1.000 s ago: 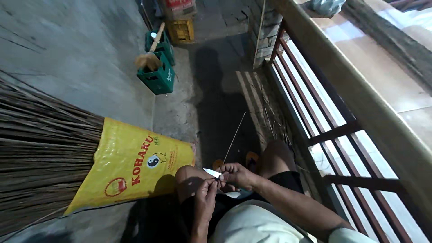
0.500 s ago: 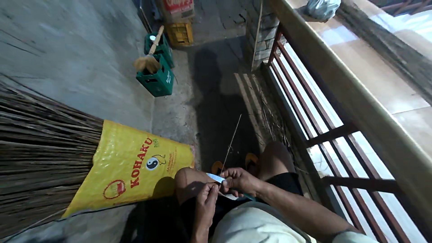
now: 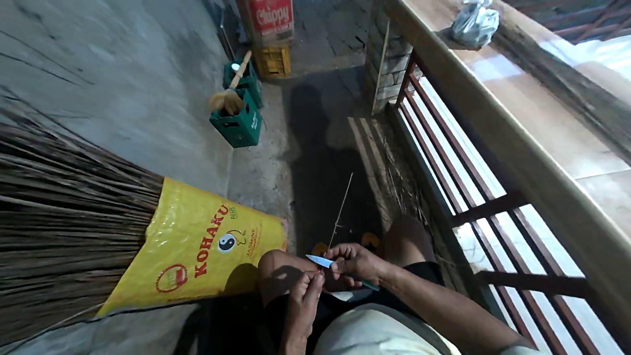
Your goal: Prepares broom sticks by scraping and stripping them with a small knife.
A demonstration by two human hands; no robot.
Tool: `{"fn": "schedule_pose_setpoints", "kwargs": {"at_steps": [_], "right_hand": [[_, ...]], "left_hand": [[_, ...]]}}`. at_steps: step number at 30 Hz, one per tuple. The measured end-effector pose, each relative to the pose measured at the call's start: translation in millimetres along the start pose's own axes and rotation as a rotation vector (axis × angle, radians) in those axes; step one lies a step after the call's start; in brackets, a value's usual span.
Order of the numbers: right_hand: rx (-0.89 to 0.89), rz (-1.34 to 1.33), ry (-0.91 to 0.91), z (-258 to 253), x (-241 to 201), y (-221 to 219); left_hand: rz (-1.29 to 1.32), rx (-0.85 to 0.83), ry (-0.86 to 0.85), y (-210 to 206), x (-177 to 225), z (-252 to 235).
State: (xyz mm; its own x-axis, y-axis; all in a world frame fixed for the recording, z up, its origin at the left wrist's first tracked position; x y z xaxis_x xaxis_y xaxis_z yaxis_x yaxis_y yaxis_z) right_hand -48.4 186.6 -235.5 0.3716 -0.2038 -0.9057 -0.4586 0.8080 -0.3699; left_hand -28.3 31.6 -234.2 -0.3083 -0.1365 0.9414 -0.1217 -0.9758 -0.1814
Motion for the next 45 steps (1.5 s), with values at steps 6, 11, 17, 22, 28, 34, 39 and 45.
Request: {"fn": "schedule_pose_setpoints", "kwargs": {"at_steps": [6, 11, 17, 22, 28, 34, 39, 45], "right_hand": [[0.019, 0.04, -0.028, 0, -9, 1], [0.043, 0.127, -0.021, 5, -1, -15], [0.233, 0.024, -0.023, 7, -23, 35], [0.062, 0.089, -0.06, 10, -15, 4], [0.32, -0.034, -0.005, 7, -35, 57], [0.091, 0.061, -0.089, 8, -12, 6], [0.327, -0.065, -0.032, 9, -25, 60], [0.205, 0.02, -0.085, 11, -21, 28]], "left_hand": [[-0.005, 0.012, 0.019, -4, 7, -5], [-0.016, 0.007, 0.034, -8, 9, -4], [-0.042, -0.013, 0.042, -5, 1, 1], [-0.065, -0.023, -0.001, -6, 8, 1], [-0.038, -0.028, 0.026, 0, 2, 7], [-0.047, -0.045, 0.003, 4, -1, 7], [-0.043, -0.025, 0.068, 9, -4, 17], [-0.074, -0.019, 0.051, 8, -5, 18]]}}
Point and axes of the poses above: each hand's wrist, its own z-axis away from the middle knuckle, its own y-axis out of the back of the hand, x = y × z, the point moved 8 cm from there along -z, towards the middle knuckle, and after that the axes turned 11 degrees about z, right-handed, at the moved point
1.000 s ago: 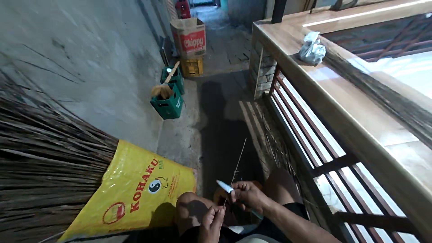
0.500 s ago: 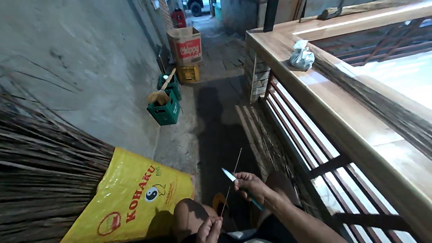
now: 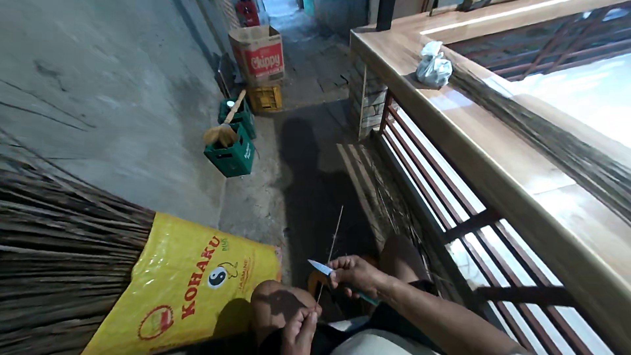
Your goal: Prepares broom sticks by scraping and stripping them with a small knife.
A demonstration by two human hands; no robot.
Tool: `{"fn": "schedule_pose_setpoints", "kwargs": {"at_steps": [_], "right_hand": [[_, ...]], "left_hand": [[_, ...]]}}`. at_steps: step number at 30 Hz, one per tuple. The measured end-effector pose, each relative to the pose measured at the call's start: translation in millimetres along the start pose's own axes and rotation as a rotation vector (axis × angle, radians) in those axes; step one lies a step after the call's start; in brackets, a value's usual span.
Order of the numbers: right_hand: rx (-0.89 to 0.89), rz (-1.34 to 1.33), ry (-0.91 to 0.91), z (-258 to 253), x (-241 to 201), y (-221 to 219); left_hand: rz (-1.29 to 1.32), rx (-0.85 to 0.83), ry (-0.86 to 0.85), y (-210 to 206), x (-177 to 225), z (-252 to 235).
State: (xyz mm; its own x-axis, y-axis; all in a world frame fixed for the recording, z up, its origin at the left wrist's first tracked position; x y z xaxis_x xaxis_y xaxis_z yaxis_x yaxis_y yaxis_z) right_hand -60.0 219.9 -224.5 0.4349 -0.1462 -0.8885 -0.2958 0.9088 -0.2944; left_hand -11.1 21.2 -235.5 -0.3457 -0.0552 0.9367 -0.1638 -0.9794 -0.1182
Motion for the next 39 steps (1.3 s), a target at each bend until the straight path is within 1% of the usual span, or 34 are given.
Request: {"fn": "schedule_pose_setpoints", "kwargs": {"at_steps": [1, 2, 5, 6, 8, 11, 12, 13, 16, 17, 18, 21, 22, 23, 24, 25, 28, 29, 30, 31, 32, 34, 37, 39], "right_hand": [[0.004, 0.005, 0.013, 1, -2, -1], [0.046, -0.001, 0.036, 2, -6, 6], [0.253, -0.101, 0.059, -2, -20, 50], [0.273, -0.125, 0.054, -4, -19, 60], [0.223, -0.085, 0.036, -5, -11, 54], [0.091, -0.016, 0.025, -1, -1, 27], [0.099, -0.022, 0.028, 0, -3, 28], [0.145, -0.043, 0.039, 0, -7, 35], [0.345, -0.162, 0.045, -5, -16, 79], [0.355, -0.174, 0.045, -7, -14, 84], [0.325, -0.16, 0.049, -7, -12, 81], [0.125, -0.057, 0.012, -1, -1, 40], [0.083, -0.045, 0.002, 0, 2, 32], [0.087, -0.047, 0.003, 0, 2, 32], [0.142, -0.056, 0.014, -1, -1, 40], [0.236, -0.075, 0.026, -3, -4, 57], [0.607, -0.198, 0.009, -3, -5, 124], [0.676, -0.216, 0.001, 1, -7, 136], [0.698, -0.21, 0.002, 5, -10, 139], [0.675, -0.181, 0.013, 10, -14, 134], [0.611, -0.13, 0.035, 15, -17, 120], [0.41, -0.019, 0.087, 23, -20, 77], [0.105, 0.058, 0.065, 24, 0, 5], [-0.011, 0.054, 0.039, 18, 17, -26]], "left_hand": [[-0.007, 0.0, -0.002, 1, 1, 0], [-0.016, -0.003, 0.004, 3, 1, 1], [-0.035, -0.011, 0.043, 7, 0, 6], [-0.036, -0.013, 0.055, 8, -2, 6], [-0.038, -0.015, 0.064, 8, -5, 6], [-0.018, -0.022, 0.063, 10, -8, 6], [-0.018, -0.026, 0.065, 12, -9, 7], [-0.024, -0.029, 0.07, 13, -9, 9], [-0.038, -0.036, 0.094, 17, -9, 14], [-0.036, -0.043, 0.102, 17, -10, 14], [-0.034, -0.048, 0.109, 18, -12, 14], [-0.032, -0.054, 0.103, 19, -15, 13], [-0.027, -0.054, 0.096, 19, -15, 13], [-0.024, -0.047, 0.092, 20, -14, 13], [-0.026, -0.038, 0.09, 21, -13, 14], [-0.036, -0.032, 0.088, 23, -12, 16], [-0.097, 0.012, 0.045, 32, -9, 19], [-0.133, 0.034, 0.017, 36, -7, 17], [-0.176, 0.065, -0.006, 40, -4, 16], [-0.225, 0.099, -0.028, 43, -1, 15], [-0.271, 0.134, -0.05, 45, 3, 14], [-0.334, 0.183, -0.098, 43, 11, 10], [-0.328, 0.191, -0.166, 29, 20, 4], [-0.305, 0.169, -0.191, 19, 24, 1]]}}
Point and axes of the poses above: each hand's wrist, its own z-axis away from the middle knuckle, its own y-axis out of the back of the hand, x = y × z, the point moved 8 cm from there along -z, towards the middle knuckle, and after that the axes turned 11 degrees about z, right-handed, at the moved point
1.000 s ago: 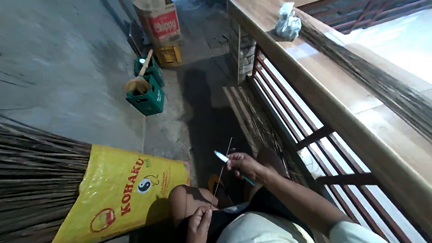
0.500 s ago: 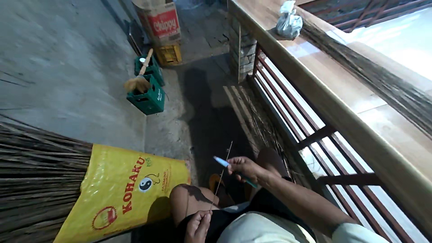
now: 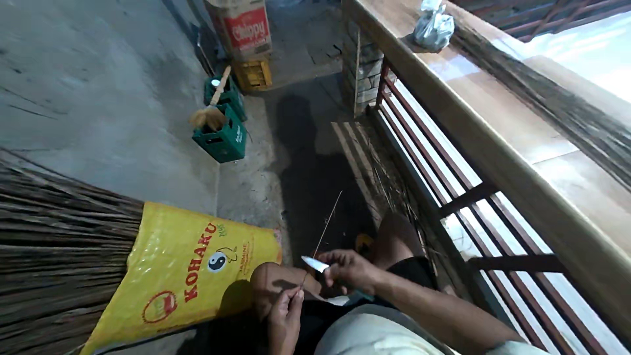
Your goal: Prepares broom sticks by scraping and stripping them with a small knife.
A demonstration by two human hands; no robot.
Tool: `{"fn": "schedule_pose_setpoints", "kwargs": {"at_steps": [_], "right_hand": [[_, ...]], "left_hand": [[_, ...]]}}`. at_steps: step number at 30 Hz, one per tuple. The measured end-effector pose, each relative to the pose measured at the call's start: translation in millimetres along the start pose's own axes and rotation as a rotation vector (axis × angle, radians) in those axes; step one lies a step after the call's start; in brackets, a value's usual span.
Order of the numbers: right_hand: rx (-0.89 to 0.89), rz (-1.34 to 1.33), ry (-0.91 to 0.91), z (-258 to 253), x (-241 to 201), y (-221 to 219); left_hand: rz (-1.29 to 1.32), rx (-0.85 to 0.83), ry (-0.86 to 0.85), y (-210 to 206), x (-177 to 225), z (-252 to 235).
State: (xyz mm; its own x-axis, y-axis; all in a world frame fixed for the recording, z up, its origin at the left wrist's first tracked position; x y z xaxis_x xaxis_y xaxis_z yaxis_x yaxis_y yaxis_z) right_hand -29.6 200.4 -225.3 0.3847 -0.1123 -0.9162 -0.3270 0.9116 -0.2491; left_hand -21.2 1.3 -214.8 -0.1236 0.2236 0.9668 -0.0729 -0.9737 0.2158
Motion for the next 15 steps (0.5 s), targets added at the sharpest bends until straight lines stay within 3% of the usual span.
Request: {"fn": "schedule_pose_setpoints", "kwargs": {"at_steps": [5, 11, 15], "right_hand": [[-0.014, -0.121, 0.067, -14, 6, -14], [0.253, -0.224, 0.0, -12, -15, 48], [0.154, -0.222, 0.023, -8, -15, 37]], "left_hand": [[0.044, -0.023, -0.076, -11, 10, 3], [0.06, -0.041, -0.024, -9, 2, 9], [0.07, -0.045, -0.013, -13, -3, 9]]}}
Point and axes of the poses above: each hand's wrist, its own z-axis away from the middle knuckle, its own y-axis out of the back of the hand, x = y × z, the point moved 8 cm from there along -z, towards the middle knuckle, and after that the axes turned 11 degrees about z, right-handed, at the moved point
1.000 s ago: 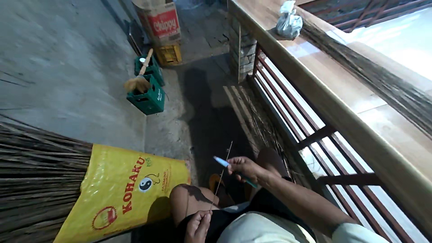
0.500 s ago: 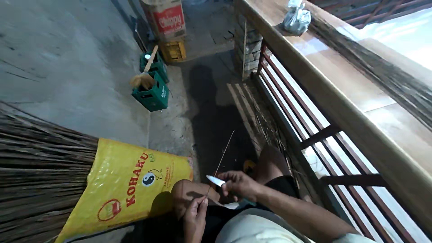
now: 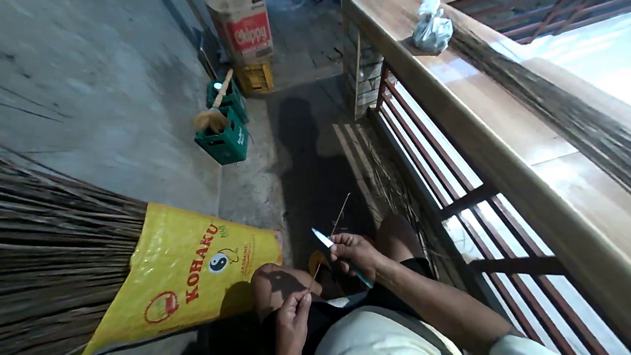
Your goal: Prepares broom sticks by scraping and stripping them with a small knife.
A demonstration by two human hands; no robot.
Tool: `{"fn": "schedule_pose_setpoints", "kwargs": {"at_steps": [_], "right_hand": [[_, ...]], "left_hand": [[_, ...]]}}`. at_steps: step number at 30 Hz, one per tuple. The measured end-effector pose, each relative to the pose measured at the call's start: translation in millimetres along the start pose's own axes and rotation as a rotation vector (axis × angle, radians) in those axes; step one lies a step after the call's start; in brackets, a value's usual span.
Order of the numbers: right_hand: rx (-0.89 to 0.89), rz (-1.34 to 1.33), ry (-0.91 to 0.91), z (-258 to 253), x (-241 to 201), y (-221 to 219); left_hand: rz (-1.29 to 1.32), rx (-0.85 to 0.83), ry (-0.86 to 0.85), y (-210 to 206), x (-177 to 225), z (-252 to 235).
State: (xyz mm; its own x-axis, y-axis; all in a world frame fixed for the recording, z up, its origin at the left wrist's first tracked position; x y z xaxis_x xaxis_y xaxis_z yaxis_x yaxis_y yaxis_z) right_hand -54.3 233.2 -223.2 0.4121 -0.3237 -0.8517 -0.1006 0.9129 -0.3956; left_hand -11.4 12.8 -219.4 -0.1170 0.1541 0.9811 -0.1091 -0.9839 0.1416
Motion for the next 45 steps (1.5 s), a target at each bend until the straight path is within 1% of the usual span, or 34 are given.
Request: {"fn": "schedule_pose_setpoints", "kwargs": {"at_steps": [2, 4, 6, 8, 9, 11, 15, 18, 20, 21, 24, 25, 27, 30, 32, 35, 39, 42, 45], "right_hand": [[0.018, 0.024, 0.016, 2, -6, 7], [0.131, -0.017, 0.017, -1, -15, 29], [0.262, -0.127, 0.004, -7, -14, 51], [0.336, -0.187, -0.018, -10, -7, 58], [0.327, -0.178, -0.022, -10, -3, 56], [0.219, -0.073, -0.006, -7, 2, 42], [-0.09, 0.146, 0.083, 7, 23, -20], [-0.23, 0.174, 0.111, 14, 44, -51], [-0.226, 0.136, 0.115, 12, 47, -52], [-0.194, 0.131, 0.124, 11, 41, -46], [-0.031, 0.086, 0.129, 2, 8, -11], [-0.002, 0.077, 0.111, -2, -1, 0], [-0.042, 0.104, 0.058, -2, -3, 3], [-0.218, 0.192, -0.02, 11, 18, -28], [-0.297, 0.158, -0.048, 14, 32, -41], [-0.31, 0.121, -0.055, 7, 31, -37], [-0.287, 0.124, -0.038, 0, 25, -32], [-0.274, 0.177, -0.048, 6, 28, -44], [-0.271, 0.159, -0.031, 8, 30, -48]], "left_hand": [[0.021, -0.022, 0.011, 2, 0, 0], [0.027, -0.043, 0.022, 6, 1, 1], [0.026, -0.047, 0.041, 7, -1, 2], [0.024, -0.051, 0.072, 6, -5, 3], [0.021, -0.052, 0.091, 5, -8, 3], [0.022, -0.064, 0.112, 5, -11, 3], [0.087, -0.087, 0.123, 0, -13, 0], [0.136, -0.111, 0.115, -8, -6, -8], [0.145, -0.109, 0.103, -11, -4, -10], [0.149, -0.102, 0.113, -11, -3, -10], [0.154, -0.08, 0.17, -11, -5, -5], [0.149, -0.077, 0.174, -11, -7, -4], [0.154, -0.072, 0.157, -11, -9, -5], [0.172, -0.077, 0.115, -14, -5, -8], [0.186, -0.083, 0.079, -15, -1, -10], [0.194, -0.069, 0.049, -16, 0, -11], [0.138, -0.048, -0.003, -19, 7, -19], [0.106, -0.045, -0.036, -21, 10, -22], [0.116, -0.048, -0.044, -24, 12, -24]]}}
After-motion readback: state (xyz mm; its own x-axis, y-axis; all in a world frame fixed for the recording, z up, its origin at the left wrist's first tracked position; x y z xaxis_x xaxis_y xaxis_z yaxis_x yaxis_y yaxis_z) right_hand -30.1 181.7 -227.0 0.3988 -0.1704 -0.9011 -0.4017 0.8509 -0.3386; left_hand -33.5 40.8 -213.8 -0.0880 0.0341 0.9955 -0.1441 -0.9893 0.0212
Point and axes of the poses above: each hand's wrist, its own z-axis away from the middle knuckle, its own y-axis out of the back of the hand, x = y × z, the point moved 8 cm from there along -z, towards the middle knuckle, and after that the axes turned 11 degrees about z, right-handed, at the moved point
